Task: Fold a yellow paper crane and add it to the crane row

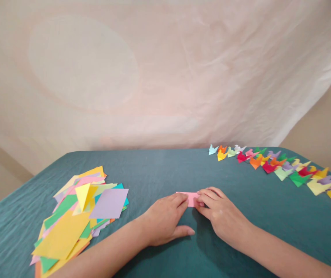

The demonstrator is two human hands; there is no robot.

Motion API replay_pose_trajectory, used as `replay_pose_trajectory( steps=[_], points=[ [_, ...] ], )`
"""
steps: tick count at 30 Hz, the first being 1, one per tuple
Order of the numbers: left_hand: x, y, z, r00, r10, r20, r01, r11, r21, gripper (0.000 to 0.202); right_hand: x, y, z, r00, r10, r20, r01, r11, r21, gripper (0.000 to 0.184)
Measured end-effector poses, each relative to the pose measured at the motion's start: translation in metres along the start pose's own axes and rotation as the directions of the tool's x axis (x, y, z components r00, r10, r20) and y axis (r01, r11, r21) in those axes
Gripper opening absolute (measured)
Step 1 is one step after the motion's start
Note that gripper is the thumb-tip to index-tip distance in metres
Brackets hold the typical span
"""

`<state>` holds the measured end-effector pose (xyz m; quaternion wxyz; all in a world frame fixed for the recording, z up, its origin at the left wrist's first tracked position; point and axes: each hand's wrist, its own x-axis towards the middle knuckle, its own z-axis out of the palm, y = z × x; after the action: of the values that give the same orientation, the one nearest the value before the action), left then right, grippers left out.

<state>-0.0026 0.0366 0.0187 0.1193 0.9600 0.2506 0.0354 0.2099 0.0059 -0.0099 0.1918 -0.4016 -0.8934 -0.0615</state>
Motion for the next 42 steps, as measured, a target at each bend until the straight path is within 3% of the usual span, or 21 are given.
replay_pose_trajectory(
  steps=[9, 15, 19, 27, 42],
  points=[
    [0.000, -0.003, 0.004, 1.000, 0.012, -0.010, -0.012, 1.000, 0.018, 0.069, -0.005, 0.003, -0.004, 1.000, -0.011, 0.008, 0.012, 0.991, -0.132, 0.016],
    [-0.002, -0.004, 0.004, 1.000, 0.022, -0.008, -0.022, 1.000, 0.020, 0.072, -0.011, 0.009, 0.003, 0.995, 0.076, -0.068, -0.073, 0.996, 0.052, 0.019],
    [-0.002, -0.005, 0.004, 0.999, 0.034, -0.017, -0.034, 0.999, 0.018, 0.070, -0.011, 0.007, 0.010, 0.991, 0.043, -0.123, -0.031, 0.995, 0.098, 0.022],
    [-0.002, -0.007, 0.001, 0.995, 0.094, -0.022, -0.093, 0.995, 0.023, 0.065, -0.011, 0.007, 0.015, 0.997, 0.006, -0.071, -0.001, 0.997, 0.083, 0.024],
    [-0.002, -0.005, -0.010, 0.998, 0.058, -0.038, -0.051, 0.982, 0.180, 0.047, -0.006, 0.004, 0.009, 0.999, 0.021, 0.037, -0.022, 1.000, 0.019, 0.020]
  ],
)
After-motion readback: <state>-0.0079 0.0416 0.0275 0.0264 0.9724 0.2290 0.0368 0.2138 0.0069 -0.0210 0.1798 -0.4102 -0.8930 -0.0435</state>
